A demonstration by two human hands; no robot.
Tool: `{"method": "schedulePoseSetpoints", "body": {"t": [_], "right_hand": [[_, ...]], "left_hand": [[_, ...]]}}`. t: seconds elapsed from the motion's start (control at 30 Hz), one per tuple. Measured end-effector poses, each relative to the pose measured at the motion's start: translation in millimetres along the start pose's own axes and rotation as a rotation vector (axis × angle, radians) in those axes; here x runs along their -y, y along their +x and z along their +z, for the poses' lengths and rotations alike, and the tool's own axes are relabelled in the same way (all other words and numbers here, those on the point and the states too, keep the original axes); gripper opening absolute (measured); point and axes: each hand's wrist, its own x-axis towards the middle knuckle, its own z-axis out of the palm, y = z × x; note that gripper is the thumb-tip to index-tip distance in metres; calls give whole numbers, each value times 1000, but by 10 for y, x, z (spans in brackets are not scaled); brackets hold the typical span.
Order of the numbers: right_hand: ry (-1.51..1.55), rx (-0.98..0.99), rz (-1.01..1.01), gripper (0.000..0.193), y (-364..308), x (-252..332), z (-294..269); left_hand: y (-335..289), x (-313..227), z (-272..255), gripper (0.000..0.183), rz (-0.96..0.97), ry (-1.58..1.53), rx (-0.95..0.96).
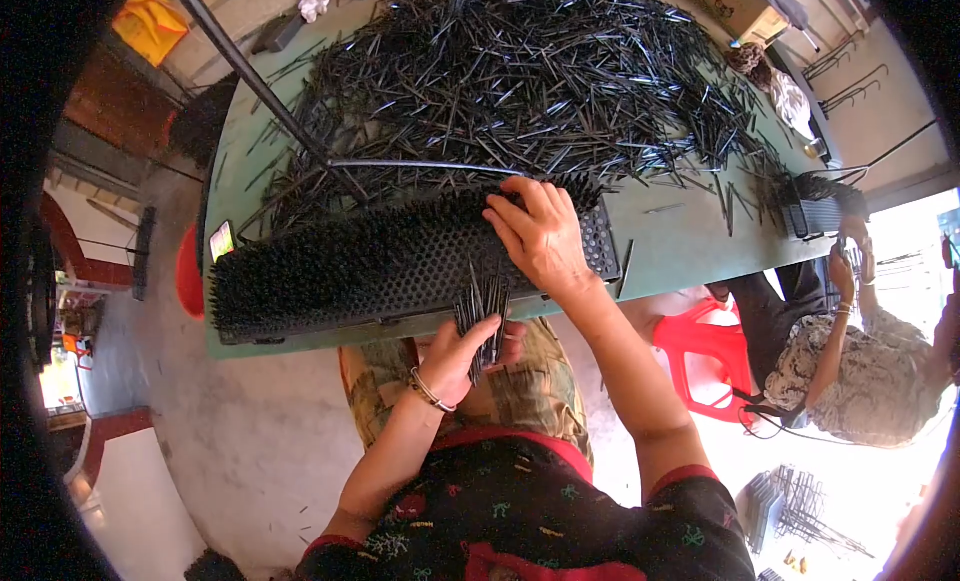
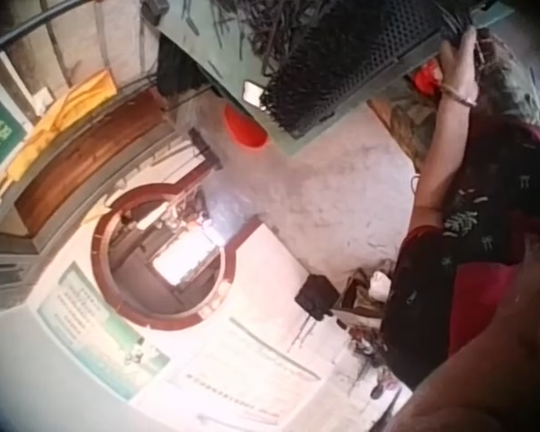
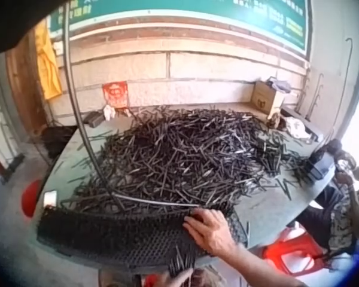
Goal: The person inserts long black pins into a perforated rubber mat by hand.
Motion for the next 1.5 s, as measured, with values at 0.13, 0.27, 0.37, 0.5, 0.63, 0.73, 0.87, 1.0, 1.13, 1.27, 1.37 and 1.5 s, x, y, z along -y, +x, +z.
{"method": "schedulePoseSetpoints", "body": {"t": [0.13, 0.27, 0.37, 0.5, 0.63, 0.73, 0.87, 1.0, 1.13, 1.27, 1.37, 1.5], "right_hand": [[207, -15, 252, 22, -22, 73, -151], [656, 446, 553, 26, -49, 224, -341], [878, 545, 798, 21, -111, 167, -357], [940, 233, 746, 22, -24, 15, -446], [752, -8, 662, 22, 57, -34, -342], [551, -95, 562, 22, 65, -66, -231], [404, -141, 439, 21, 48, -81, -87], [274, -126, 299, 20, 2, -86, -45], [74, -94, 22, 21, 34, -48, -84], [30, -74, 5, 18, 41, -52, -92], [6, -64, 29, 15, 81, -2, -89], [-40, -5, 47, 11, 83, 21, -134]], "left_hand": [[-45, -35, 19, 17, -1, 25, 23], [-85, -105, 57, 17, 86, 103, 141], [-70, -95, 73, 17, 83, 140, 176], [-19, -23, 28, 17, 48, 180, 218], [-26, -5, 126, 22, 10, -53, 89], [-6, 12, 147, 22, -28, -41, 96], [-29, -11, 139, 18, -33, -31, 101], [-35, 18, 122, 20, -44, -66, 40], [-35, 10, 121, 21, -46, -71, 47], [-24, 41, 88, 20, -31, 4, 38], [-46, 31, 75, 19, -24, -25, -9], [-31, 25, 130, 20, -51, -60, -14]]}}
